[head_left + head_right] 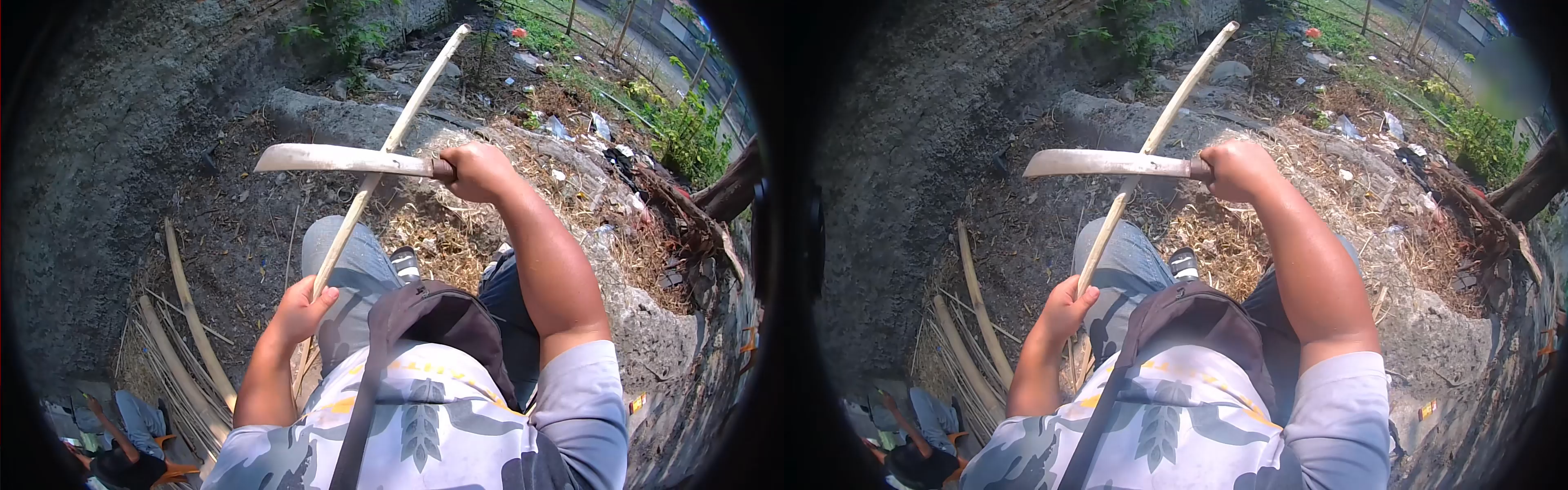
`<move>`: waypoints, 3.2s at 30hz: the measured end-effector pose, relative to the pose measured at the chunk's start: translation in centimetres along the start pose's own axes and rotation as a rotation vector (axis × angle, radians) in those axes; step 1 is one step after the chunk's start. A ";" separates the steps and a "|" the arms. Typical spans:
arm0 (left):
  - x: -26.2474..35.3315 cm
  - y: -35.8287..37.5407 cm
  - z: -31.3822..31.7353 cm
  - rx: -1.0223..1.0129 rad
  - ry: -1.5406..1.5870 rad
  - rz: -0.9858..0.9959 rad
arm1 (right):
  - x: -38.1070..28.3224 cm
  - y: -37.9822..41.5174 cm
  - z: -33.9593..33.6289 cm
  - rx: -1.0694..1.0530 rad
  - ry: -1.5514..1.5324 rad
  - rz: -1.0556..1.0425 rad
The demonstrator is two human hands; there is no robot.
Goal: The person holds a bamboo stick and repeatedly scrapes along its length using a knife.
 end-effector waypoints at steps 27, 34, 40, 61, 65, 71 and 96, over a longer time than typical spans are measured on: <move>-2.6 0.0 0.4 0.003 0.340 -0.081 | -2.2 2.0 -1.1 0.057 0.068 -0.137; -0.7 -1.7 1.2 -0.011 0.290 0.004 | -2.4 1.0 -1.1 0.061 0.130 -0.100; -0.8 -1.7 1.4 -0.023 0.396 -0.048 | -1.2 1.1 -0.7 0.131 0.030 -0.058; -3.1 0.6 0.2 0.067 0.282 -0.076 | 1.9 0.8 -0.2 0.208 -0.187 0.024; -3.4 -0.3 -0.1 0.028 0.226 -0.057 | -2.7 0.6 0.6 -0.044 0.228 -0.228; -3.8 1.7 -0.3 0.088 0.225 -0.066 | 1.1 -0.2 -0.2 -0.012 -0.063 0.019; -3.6 0.7 0.9 -0.009 -0.020 -0.101 | 0.7 1.6 -0.5 -0.074 -0.089 0.058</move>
Point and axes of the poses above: each hand's wrist, its own y-axis away from the middle knuckle, its own z-axis out of the palm, x = y × z, the point moved 2 cm from there along -y, towards the middle knuckle, and after that the axes turned 15 degrees about -x, right-handed, at the moved point
